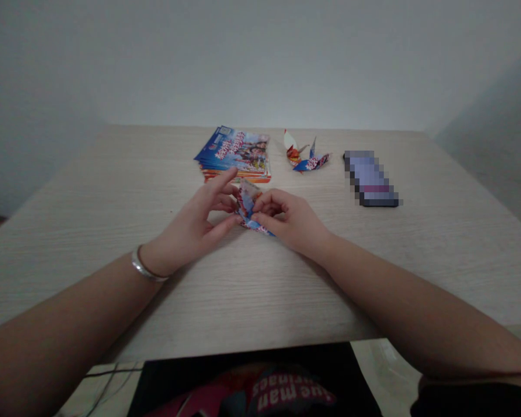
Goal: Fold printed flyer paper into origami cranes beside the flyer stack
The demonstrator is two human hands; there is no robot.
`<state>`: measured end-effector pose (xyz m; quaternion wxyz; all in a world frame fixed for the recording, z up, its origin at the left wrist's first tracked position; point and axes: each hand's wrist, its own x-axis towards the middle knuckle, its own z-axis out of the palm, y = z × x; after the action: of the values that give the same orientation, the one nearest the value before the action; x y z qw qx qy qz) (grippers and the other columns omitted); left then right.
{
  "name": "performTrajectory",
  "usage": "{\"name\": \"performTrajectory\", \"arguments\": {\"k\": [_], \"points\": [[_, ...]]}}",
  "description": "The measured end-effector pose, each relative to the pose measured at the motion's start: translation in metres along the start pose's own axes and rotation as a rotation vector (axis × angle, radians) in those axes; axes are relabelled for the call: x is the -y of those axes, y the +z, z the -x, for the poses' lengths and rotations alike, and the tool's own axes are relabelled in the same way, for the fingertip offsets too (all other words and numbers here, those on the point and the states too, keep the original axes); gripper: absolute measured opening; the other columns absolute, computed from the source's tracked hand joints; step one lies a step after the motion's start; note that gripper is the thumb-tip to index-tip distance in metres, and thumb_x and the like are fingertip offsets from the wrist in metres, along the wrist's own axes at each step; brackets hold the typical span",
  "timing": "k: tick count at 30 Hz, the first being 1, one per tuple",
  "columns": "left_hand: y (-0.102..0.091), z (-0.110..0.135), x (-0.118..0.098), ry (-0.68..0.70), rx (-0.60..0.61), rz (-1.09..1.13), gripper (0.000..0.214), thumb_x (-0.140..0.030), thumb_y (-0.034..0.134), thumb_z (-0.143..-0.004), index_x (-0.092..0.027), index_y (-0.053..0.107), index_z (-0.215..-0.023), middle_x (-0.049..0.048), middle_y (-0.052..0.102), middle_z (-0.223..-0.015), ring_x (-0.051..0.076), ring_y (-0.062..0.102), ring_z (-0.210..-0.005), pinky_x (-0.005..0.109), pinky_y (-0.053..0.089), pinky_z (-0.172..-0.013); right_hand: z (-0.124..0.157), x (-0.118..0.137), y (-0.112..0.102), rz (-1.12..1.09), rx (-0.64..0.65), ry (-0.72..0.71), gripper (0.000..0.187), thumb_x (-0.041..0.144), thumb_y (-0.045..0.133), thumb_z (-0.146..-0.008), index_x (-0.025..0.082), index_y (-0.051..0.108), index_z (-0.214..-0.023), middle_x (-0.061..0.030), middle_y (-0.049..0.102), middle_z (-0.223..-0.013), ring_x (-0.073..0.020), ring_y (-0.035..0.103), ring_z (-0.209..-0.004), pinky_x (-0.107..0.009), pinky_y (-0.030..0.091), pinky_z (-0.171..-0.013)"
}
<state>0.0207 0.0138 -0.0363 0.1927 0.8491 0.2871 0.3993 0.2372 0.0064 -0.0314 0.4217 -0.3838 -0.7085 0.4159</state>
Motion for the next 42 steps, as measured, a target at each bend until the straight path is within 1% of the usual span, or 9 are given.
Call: {"name": "performTrajectory", "arguments": {"k": [2, 6, 8, 11, 17, 27, 31, 39, 42], "points": [[0.001, 0.0, 0.001, -0.008, -0.014, 0.025, 0.069, -0.031, 0.059, -0.096, -0.033, 0.026, -0.156, 0.0103, 0.055, -0.14, 0.018, 0.066, -0.095, 0.035, 0.061, -0.086, 0.002, 0.002, -0.002, 0.108, 0.024, -0.097, 0.006, 0.022, 0.068, -0.082, 0.02, 0.066, -0.088, -0.0011, 0.071, -0.085, -0.0138, 0.065, -0.076, -0.028, 0.052, -0.069], [0.001, 0.0, 0.003, -0.024, -0.048, 0.063, 0.069, -0.035, 0.06, -0.096, -0.035, 0.026, -0.156, 0.0114, 0.052, -0.144, 0.021, 0.067, -0.101, 0.036, 0.063, -0.082, 0.004, 0.002, -0.005, 0.296, 0.054, -0.305, 0.026, 0.022, 0.075, -0.078, 0.021, 0.065, -0.103, -0.004, 0.073, -0.101, -0.0182, 0.068, -0.091, -0.031, 0.055, -0.079], [0.001, 0.0, 0.004, -0.02, -0.056, 0.062, 0.069, -0.038, 0.06, -0.096, -0.035, 0.026, -0.156, 0.0115, 0.05, -0.147, 0.022, 0.068, -0.103, 0.035, 0.063, -0.08, 0.005, -0.001, -0.005, 0.33, 0.057, -0.33, 0.032, 0.018, 0.074, -0.078, 0.022, 0.063, -0.108, -0.0042, 0.073, -0.105, -0.0186, 0.068, -0.094, -0.032, 0.055, -0.082], [0.0, -0.001, 0.004, 0.017, -0.05, 0.034, 0.075, -0.043, 0.063, -0.094, -0.035, 0.023, -0.157, 0.0113, 0.044, -0.153, 0.025, 0.064, -0.116, 0.036, 0.063, -0.085, 0.004, -0.006, -0.004, 0.256, 0.015, -0.256, 0.032, 0.016, 0.071, -0.079, 0.023, 0.061, -0.109, -0.0038, 0.071, -0.107, -0.0175, 0.069, -0.093, -0.032, 0.055, -0.082], [0.0, -0.004, 0.001, 0.101, 0.003, -0.112, 0.082, -0.046, 0.062, -0.094, -0.033, 0.015, -0.159, 0.0117, 0.045, -0.152, 0.031, 0.05, -0.136, 0.049, 0.053, -0.107, 0.001, -0.009, -0.001, -0.116, 0.004, -0.047, 0.028, 0.021, 0.073, -0.079, 0.024, 0.056, -0.101, -0.0013, 0.07, -0.101, -0.0157, 0.069, -0.091, -0.03, 0.055, -0.082], [0.001, -0.004, 0.008, 0.172, -0.055, -0.238, 0.081, -0.044, 0.056, -0.097, -0.029, 0.007, -0.161, 0.0126, 0.05, -0.15, 0.03, 0.057, -0.129, 0.049, 0.052, -0.105, 0.0, -0.004, 0.001, -0.339, 0.081, 0.052, 0.036, 0.03, 0.078, -0.079, 0.026, 0.049, -0.099, 0.0027, 0.072, -0.091, -0.0125, 0.068, -0.081, -0.028, 0.053, -0.078], [-0.001, -0.005, 0.006, 0.196, -0.066, -0.232, 0.076, -0.042, 0.058, -0.097, -0.031, 0.016, -0.159, 0.011, 0.054, -0.145, 0.028, 0.06, -0.124, 0.047, 0.053, -0.103, -0.002, -0.004, -0.001, -0.422, 0.057, 0.045, 0.039, 0.033, 0.08, -0.078, 0.027, 0.049, -0.102, 0.0037, 0.072, -0.092, -0.0119, 0.068, -0.08, -0.029, 0.054, -0.08], [-0.004, -0.003, 0.0, 0.079, -0.117, -0.249, 0.072, -0.031, 0.063, -0.092, -0.031, 0.028, -0.155, 0.0091, 0.061, -0.136, 0.024, 0.065, -0.112, 0.045, 0.052, -0.1, 0.002, -0.006, -0.001, -0.071, -0.01, -0.141, 0.042, 0.028, 0.079, -0.075, 0.025, 0.056, -0.111, -0.0032, 0.069, -0.113, -0.0182, 0.066, -0.107, -0.034, 0.054, -0.094], [-0.005, -0.003, -0.003, 0.084, -0.102, -0.274, 0.066, -0.032, 0.065, -0.092, -0.027, 0.038, -0.152, 0.0097, 0.062, -0.136, 0.025, 0.062, -0.119, 0.044, 0.05, -0.104, 0.004, -0.004, -0.002, 0.151, -0.051, -0.19, 0.028, 0.025, 0.071, -0.082, 0.024, 0.063, -0.109, -0.0041, 0.071, -0.108, -0.0192, 0.068, -0.102, -0.037, 0.054, -0.094]]}}
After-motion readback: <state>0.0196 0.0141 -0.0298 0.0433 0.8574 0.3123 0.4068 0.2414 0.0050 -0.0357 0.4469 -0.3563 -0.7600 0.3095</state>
